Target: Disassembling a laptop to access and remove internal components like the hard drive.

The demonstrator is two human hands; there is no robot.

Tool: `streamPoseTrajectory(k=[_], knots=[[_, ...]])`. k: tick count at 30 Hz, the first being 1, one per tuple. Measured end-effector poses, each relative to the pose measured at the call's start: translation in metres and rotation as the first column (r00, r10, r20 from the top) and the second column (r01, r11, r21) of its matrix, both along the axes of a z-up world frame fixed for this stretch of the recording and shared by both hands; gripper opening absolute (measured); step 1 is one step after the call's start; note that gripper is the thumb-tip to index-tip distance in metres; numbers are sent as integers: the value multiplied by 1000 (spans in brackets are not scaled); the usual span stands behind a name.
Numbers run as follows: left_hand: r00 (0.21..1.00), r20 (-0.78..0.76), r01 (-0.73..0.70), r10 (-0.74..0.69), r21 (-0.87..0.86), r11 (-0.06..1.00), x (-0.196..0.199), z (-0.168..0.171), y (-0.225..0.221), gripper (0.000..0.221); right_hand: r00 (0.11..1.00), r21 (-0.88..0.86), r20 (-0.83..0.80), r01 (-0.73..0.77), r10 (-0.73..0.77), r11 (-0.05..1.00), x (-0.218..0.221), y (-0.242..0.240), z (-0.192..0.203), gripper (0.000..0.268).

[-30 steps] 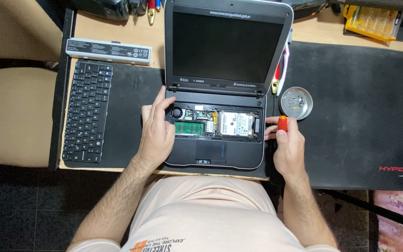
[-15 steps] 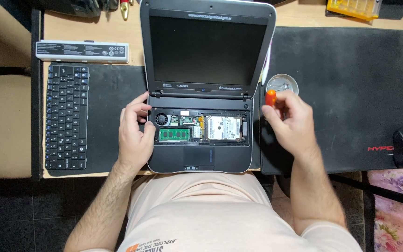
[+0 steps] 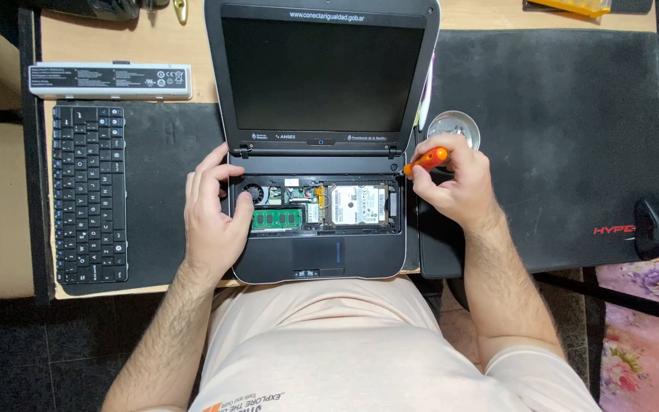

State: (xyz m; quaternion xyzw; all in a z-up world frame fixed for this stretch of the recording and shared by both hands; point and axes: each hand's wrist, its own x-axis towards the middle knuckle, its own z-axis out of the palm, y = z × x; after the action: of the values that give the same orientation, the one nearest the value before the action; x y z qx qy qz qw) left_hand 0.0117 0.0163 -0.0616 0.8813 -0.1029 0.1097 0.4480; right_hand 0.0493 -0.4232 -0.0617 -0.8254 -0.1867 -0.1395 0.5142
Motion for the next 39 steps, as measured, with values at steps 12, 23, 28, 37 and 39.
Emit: streamPoseTrajectory(k=[12,23,28,37,39], knots=[[1000,-23,-3,4,59,998,0,5,-1,31,990,-32,133,-50,54,998,-2,18,36,27],[1000,-20,-3,5,75,997,0,4,-1,29,972,224,174,-194,157,955,-3,17,18,22],[1000,-25,-7,9,84,996,0,5,-2,28,972,268,169,-205,164,941,-2,12,10,14],[1000,-27,-4,6,90,996,0,4,-1,27,969,294,177,-221,175,930,0,10,8,18],[1000,-29,-6,8,83,997,0,4,-1,26,971,290,177,-206,159,934,-2,10,7,18]])
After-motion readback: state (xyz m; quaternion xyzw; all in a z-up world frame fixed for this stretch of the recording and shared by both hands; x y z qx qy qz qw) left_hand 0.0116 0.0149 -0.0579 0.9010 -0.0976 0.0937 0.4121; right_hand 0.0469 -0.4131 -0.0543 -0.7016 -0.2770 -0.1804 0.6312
